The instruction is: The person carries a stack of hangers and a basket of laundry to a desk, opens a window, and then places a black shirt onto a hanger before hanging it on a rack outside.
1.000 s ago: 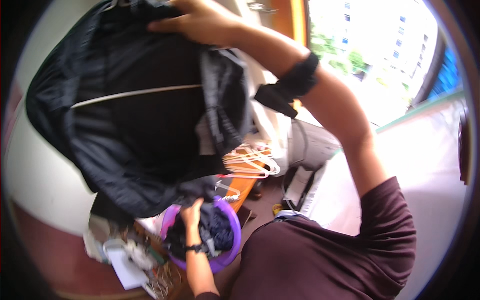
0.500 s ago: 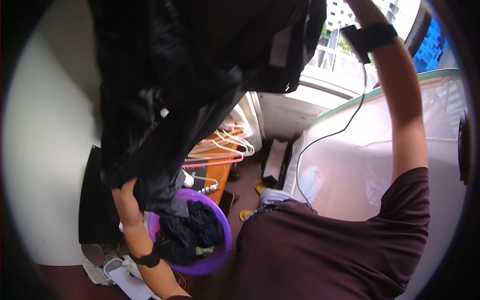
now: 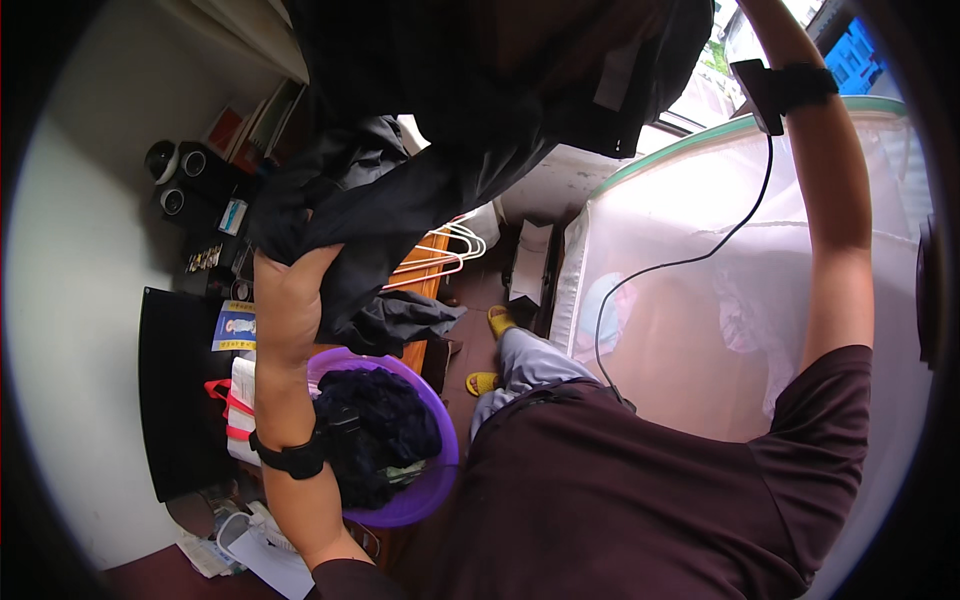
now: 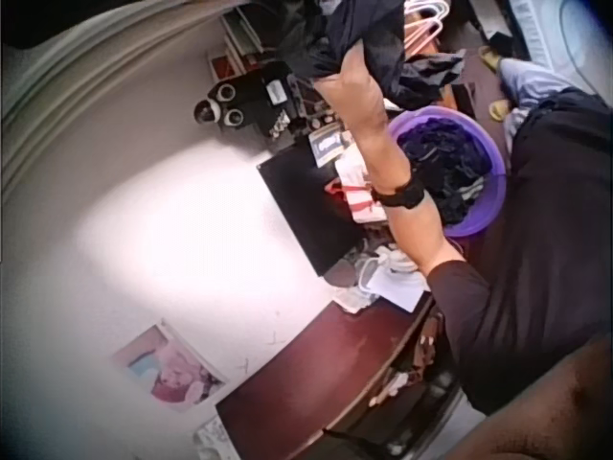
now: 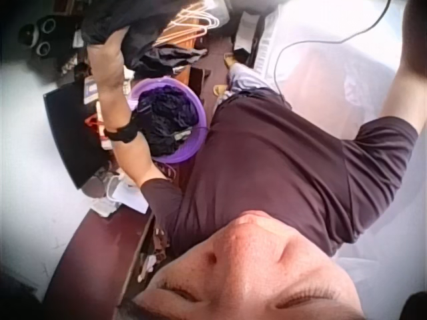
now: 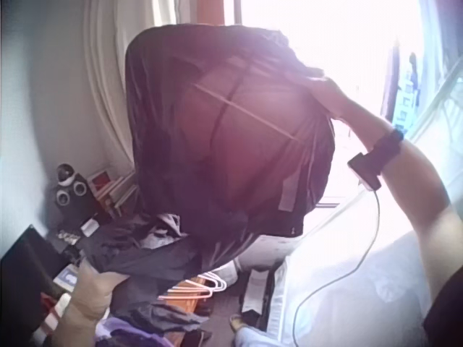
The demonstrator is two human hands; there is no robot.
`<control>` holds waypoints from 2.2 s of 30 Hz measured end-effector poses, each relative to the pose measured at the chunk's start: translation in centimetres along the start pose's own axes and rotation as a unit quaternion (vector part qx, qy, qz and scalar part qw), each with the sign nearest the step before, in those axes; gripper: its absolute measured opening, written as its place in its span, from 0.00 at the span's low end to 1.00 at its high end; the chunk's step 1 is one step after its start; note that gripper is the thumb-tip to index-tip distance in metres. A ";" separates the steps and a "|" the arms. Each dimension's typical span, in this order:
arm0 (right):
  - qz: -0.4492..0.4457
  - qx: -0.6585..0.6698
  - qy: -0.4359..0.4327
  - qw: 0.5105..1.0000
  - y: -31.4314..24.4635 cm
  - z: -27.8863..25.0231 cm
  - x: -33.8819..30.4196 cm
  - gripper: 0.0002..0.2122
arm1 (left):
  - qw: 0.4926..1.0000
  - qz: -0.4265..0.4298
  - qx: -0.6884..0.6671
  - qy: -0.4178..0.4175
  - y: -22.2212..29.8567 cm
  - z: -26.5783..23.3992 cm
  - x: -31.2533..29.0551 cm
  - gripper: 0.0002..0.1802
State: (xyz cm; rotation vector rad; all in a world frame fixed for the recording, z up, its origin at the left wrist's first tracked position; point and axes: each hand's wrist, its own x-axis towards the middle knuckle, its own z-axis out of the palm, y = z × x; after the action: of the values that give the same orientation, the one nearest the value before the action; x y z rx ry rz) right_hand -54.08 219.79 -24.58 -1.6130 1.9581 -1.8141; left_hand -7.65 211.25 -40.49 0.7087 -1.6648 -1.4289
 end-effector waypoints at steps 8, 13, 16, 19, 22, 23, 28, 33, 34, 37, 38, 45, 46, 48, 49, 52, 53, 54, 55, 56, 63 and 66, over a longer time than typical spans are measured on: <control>0.121 -0.125 0.076 0.982 0.7 -2.4 -1.0 0.22 | 0.999 -0.009 -0.020 -0.049 -0.9 0.7 0.9 0.11; 0.102 -0.096 0.054 0.989 -0.5 -0.4 -2.6 0.24 | 0.997 -0.005 0.008 -0.070 -1.8 0.0 1.4 0.10; 0.093 -0.096 0.046 0.990 -1.5 0.6 -3.7 0.25 | 0.997 -0.008 0.004 -0.077 -2.1 0.2 1.8 0.09; 0.081 -0.077 0.030 0.993 -2.6 2.5 -3.7 0.26 | 0.997 0.011 0.033 -0.070 -1.5 -0.7 1.0 0.09; 0.087 -0.087 0.028 0.992 -2.4 2.1 -4.6 0.27 | 0.996 0.018 0.041 -0.083 -2.6 0.1 1.8 0.09; 0.091 -0.096 0.035 0.991 -1.9 1.7 -5.3 0.27 | 0.996 -0.002 0.034 -0.086 -3.2 0.9 2.5 0.08; 0.095 -0.080 0.010 0.992 -1.3 2.9 -5.9 0.30 | 0.995 -0.025 0.037 -0.087 -2.7 0.6 2.5 0.08; 0.123 -0.098 -0.002 0.988 -1.0 2.6 -7.3 0.30 | 0.989 -0.063 0.058 -0.122 -4.6 0.9 3.3 0.15; 0.126 -0.101 -0.001 0.987 -0.6 2.3 -7.2 0.30 | 0.988 -0.065 0.056 -0.126 -4.3 1.4 3.5 0.15; 0.159 -0.115 0.007 0.980 -0.2 1.4 -7.1 0.30 | 0.990 -0.042 0.048 -0.124 -4.0 2.9 3.8 0.04; 0.167 -0.111 -0.022 0.979 -0.6 1.0 -7.2 0.30 | 0.991 -0.033 0.033 -0.128 -3.9 3.4 3.8 0.03; 0.150 -0.131 0.022 0.980 -0.3 1.7 -7.5 0.28 | 0.985 -0.045 -0.034 -0.162 -5.7 5.6 4.6 0.05; 0.149 -0.132 0.021 0.980 -0.2 1.4 -7.3 0.28 | 0.983 -0.039 -0.037 -0.174 -6.0 5.6 4.6 0.06; 0.146 -0.133 -0.018 0.980 0.1 1.1 -6.8 0.27 | 0.984 -0.032 -0.033 -0.173 -6.7 5.4 4.5 0.07; 0.146 -0.134 -0.019 0.980 0.1 1.1 -6.8 0.27 | 0.984 -0.026 -0.027 -0.174 -6.8 5.3 4.5 0.08; 0.113 -0.135 -0.019 0.984 0.3 1.4 -6.9 0.27 | 0.983 -0.007 -0.038 -0.182 -6.4 5.4 4.4 0.09; 0.114 -0.148 -0.034 0.982 0.6 1.5 -6.7 0.26 | 0.983 -0.007 -0.038 -0.182 -6.1 5.3 4.3 0.09; 0.115 -0.161 -0.050 0.979 0.8 1.6 -6.5 0.26 | 0.981 -0.021 -0.041 -0.190 -5.9 5.3 4.1 0.09; 0.113 -0.161 -0.050 0.979 0.8 1.7 -6.4 0.26 | 0.979 -0.035 -0.043 -0.199 -5.8 5.3 4.0 0.10; 0.104 -0.144 -0.067 0.982 0.8 1.7 -6.4 0.25 | 0.979 -0.033 -0.044 -0.198 -6.0 5.3 4.2 0.10; 0.086 -0.112 -0.048 0.989 -0.8 3.8 -7.2 0.22 | 0.983 0.004 -0.040 -0.178 -6.6 5.6 3.1 0.08; 0.103 -0.086 -0.064 0.989 -0.9 3.2 -7.2 0.22 | 0.983 0.008 -0.062 -0.173 -7.4 7.9 2.7 0.06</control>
State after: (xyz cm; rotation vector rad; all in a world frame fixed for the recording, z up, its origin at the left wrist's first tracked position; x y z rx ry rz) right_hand -48.18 222.45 -29.15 -1.4616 2.1804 -1.4676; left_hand -16.46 211.65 -47.31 0.3907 -1.8153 -1.7019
